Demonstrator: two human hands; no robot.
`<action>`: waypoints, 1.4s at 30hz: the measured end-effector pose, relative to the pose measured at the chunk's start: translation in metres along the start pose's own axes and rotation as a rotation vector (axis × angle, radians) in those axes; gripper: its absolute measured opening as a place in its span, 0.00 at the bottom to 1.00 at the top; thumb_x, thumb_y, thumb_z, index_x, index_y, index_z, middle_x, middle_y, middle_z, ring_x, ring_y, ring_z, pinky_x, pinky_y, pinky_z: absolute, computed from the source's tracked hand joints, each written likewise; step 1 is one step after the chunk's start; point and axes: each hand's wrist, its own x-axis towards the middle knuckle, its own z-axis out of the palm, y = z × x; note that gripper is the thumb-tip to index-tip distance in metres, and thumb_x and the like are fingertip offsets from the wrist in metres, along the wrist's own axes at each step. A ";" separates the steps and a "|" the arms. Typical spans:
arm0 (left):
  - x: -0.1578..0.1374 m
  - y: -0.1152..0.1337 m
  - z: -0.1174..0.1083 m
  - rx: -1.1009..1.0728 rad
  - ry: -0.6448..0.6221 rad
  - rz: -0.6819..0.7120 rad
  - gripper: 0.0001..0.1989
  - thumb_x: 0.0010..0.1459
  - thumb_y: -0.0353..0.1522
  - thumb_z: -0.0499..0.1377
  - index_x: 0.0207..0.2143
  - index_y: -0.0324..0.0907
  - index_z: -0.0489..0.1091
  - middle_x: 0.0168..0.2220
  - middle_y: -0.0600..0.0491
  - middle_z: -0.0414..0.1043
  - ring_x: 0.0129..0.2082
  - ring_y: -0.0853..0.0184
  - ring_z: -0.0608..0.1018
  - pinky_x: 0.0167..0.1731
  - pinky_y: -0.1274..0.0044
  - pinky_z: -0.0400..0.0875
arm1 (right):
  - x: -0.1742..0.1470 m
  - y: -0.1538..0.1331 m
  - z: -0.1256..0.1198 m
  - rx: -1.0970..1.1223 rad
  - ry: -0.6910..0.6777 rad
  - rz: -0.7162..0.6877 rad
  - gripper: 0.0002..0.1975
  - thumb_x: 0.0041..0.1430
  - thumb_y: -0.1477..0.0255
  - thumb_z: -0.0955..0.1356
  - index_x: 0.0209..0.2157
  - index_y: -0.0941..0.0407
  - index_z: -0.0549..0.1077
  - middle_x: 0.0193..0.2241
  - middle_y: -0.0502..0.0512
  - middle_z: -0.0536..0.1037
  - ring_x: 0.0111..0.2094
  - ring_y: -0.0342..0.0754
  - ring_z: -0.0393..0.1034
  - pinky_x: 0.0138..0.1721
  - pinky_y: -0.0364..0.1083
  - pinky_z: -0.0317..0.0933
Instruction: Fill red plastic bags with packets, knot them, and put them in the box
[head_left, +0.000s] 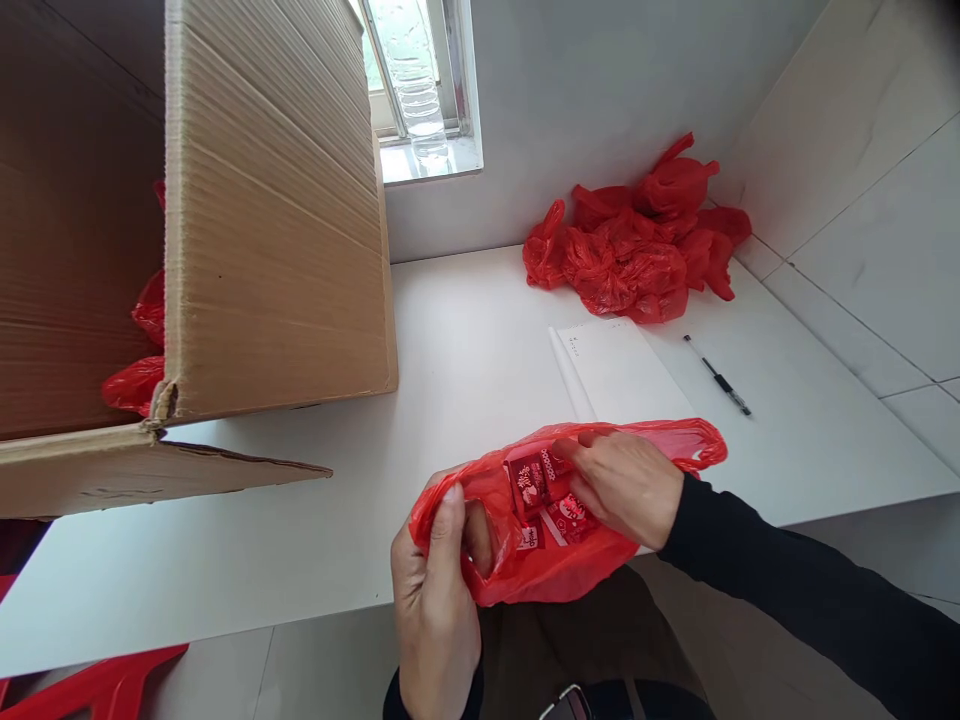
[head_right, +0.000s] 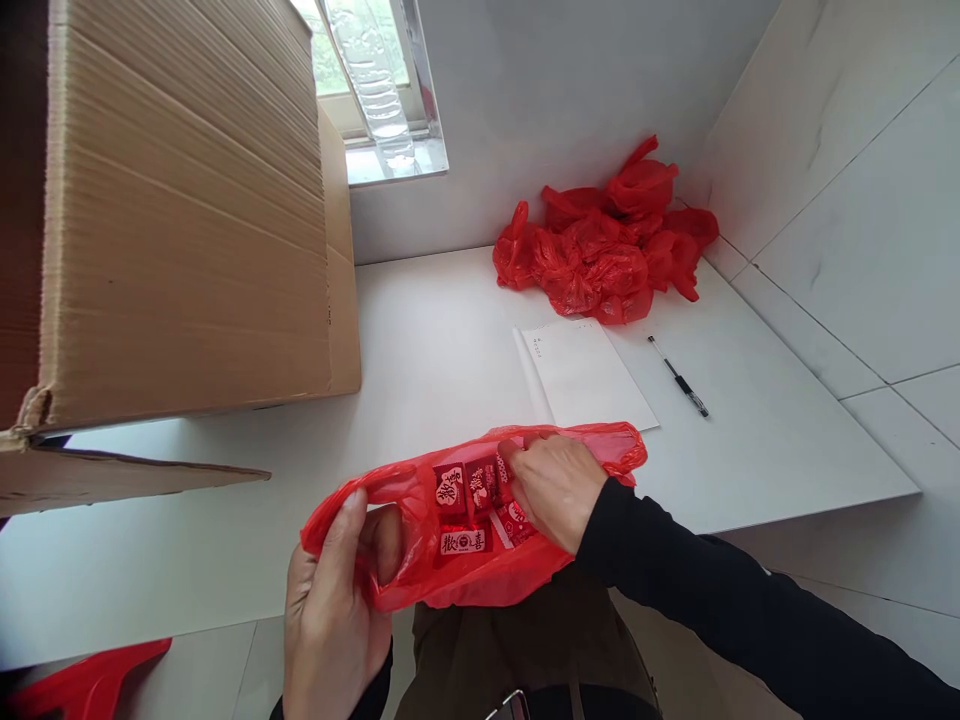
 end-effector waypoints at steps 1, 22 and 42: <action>0.000 -0.001 0.000 0.001 0.001 -0.005 0.24 0.64 0.41 0.58 0.19 0.43 0.54 0.18 0.59 0.49 0.20 0.71 0.55 0.24 0.77 0.56 | 0.001 -0.002 0.001 -0.024 -0.016 0.021 0.11 0.65 0.73 0.60 0.45 0.58 0.70 0.31 0.57 0.77 0.30 0.54 0.73 0.25 0.48 0.48; 0.000 -0.002 -0.003 0.004 0.021 -0.033 0.24 0.64 0.41 0.59 0.19 0.43 0.55 0.18 0.60 0.50 0.20 0.72 0.54 0.23 0.78 0.57 | 0.021 -0.008 0.014 0.011 -0.035 0.131 0.19 0.70 0.65 0.58 0.33 0.59 0.74 0.30 0.60 0.79 0.32 0.51 0.75 0.28 0.45 0.55; -0.014 0.004 -0.002 0.019 -0.003 -0.060 0.18 0.61 0.43 0.62 0.22 0.44 0.65 0.20 0.59 0.51 0.22 0.71 0.57 0.36 0.76 0.67 | 0.008 0.009 0.006 0.207 -0.052 0.046 0.11 0.64 0.77 0.62 0.40 0.53 0.76 0.40 0.55 0.82 0.42 0.49 0.77 0.38 0.43 0.62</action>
